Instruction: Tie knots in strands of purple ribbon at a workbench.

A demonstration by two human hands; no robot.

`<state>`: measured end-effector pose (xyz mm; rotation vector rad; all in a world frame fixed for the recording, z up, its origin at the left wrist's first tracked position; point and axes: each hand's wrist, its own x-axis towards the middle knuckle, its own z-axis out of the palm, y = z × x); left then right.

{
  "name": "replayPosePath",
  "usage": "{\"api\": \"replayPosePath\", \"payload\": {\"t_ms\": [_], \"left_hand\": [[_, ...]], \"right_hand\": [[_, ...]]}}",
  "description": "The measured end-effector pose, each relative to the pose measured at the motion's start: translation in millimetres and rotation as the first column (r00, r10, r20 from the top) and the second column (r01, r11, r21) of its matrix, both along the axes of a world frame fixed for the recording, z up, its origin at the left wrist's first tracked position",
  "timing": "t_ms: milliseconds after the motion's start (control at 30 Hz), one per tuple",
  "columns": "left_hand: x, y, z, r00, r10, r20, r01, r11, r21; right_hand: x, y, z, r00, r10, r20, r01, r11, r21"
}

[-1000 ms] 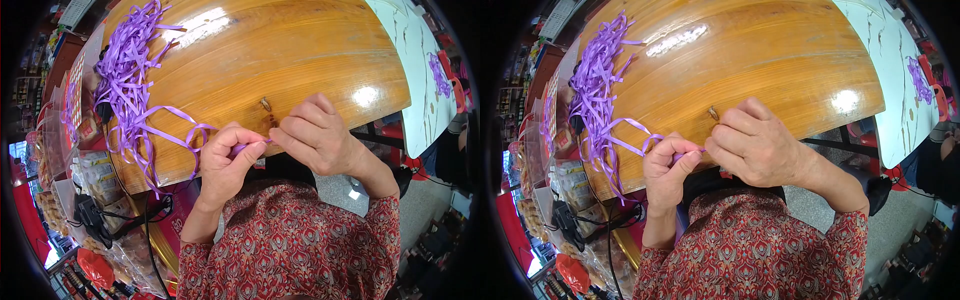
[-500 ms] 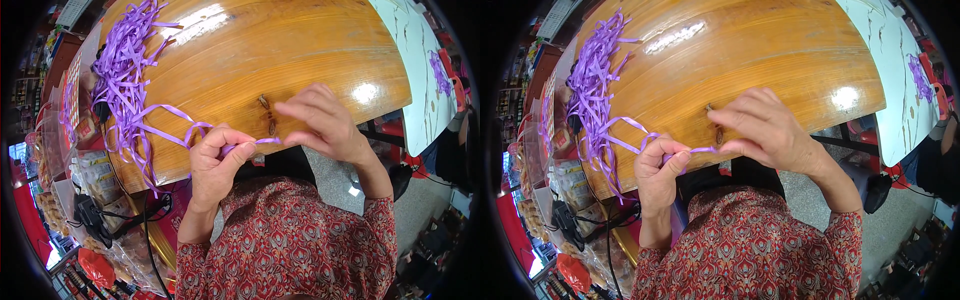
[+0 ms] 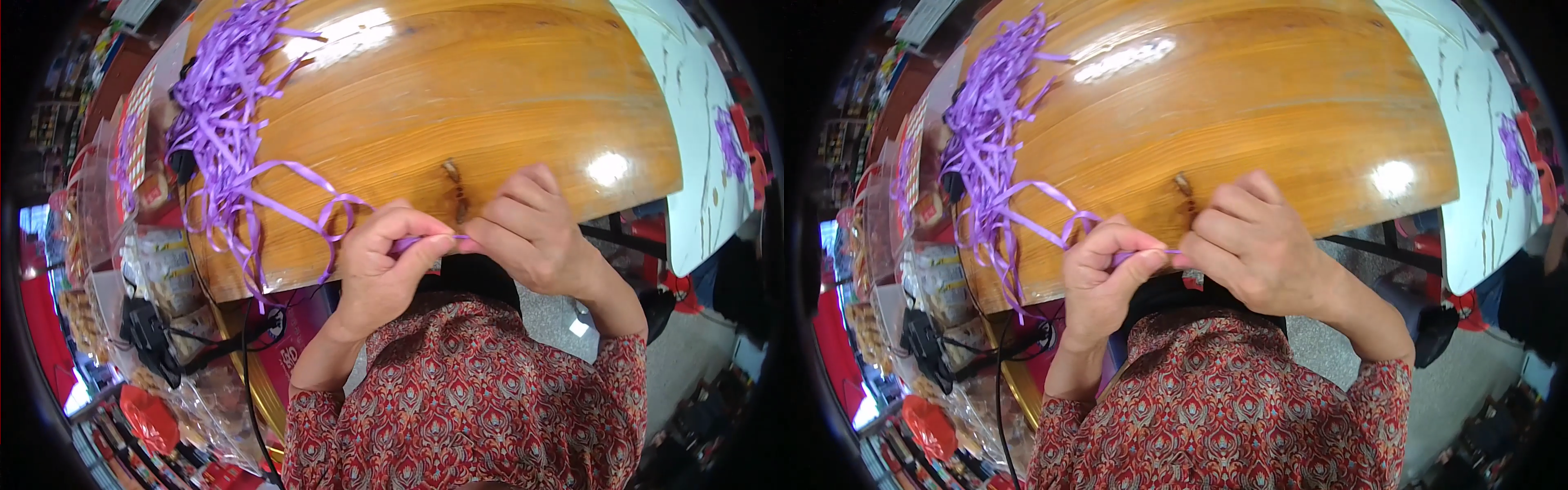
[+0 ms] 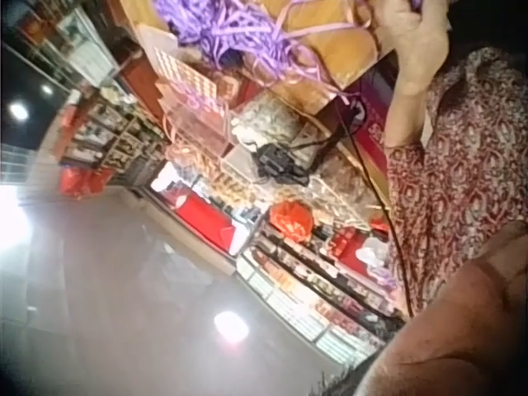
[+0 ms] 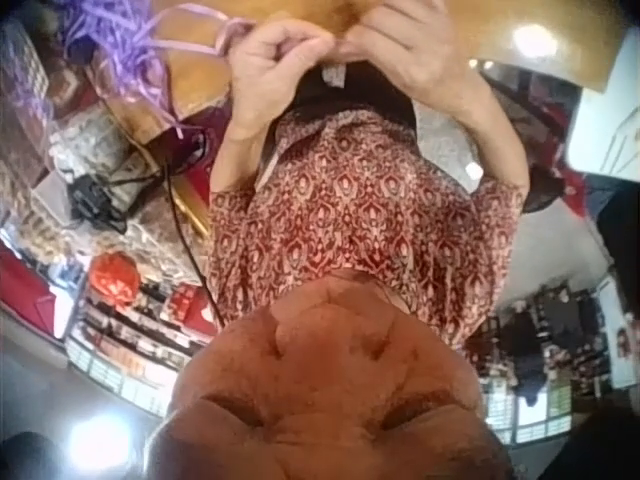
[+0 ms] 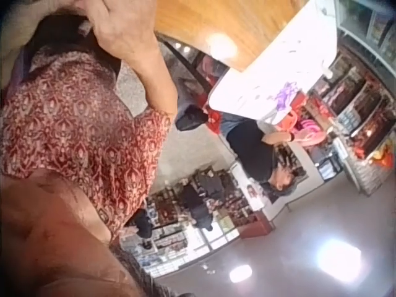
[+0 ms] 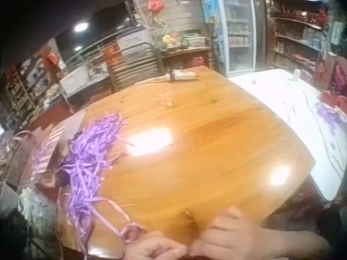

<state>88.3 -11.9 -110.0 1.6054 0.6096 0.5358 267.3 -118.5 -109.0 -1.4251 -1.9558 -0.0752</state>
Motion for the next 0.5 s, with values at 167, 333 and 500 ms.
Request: {"api": "replayPosePath", "payload": {"t_ms": [167, 333, 500], "left_hand": [[-3, 1, 2, 0.988, -0.148, -0.035, 0.152, 0.974, 0.168], [-17, 15, 12, 0.996, -0.087, -0.034, 0.088, 0.995, 0.05], [-41, 40, 14, 0.999, 0.022, -0.031, -0.012, 0.959, 0.282]], "right_hand": [[11, -15, 3, 1.0, -0.009, 0.013, 0.009, 1.0, -0.017], [42, -31, 15, 0.931, -0.22, -0.29, 0.234, 0.972, 0.014], [72, -33, 14, 0.811, -0.245, -0.532, 0.355, 0.928, 0.114]]}}
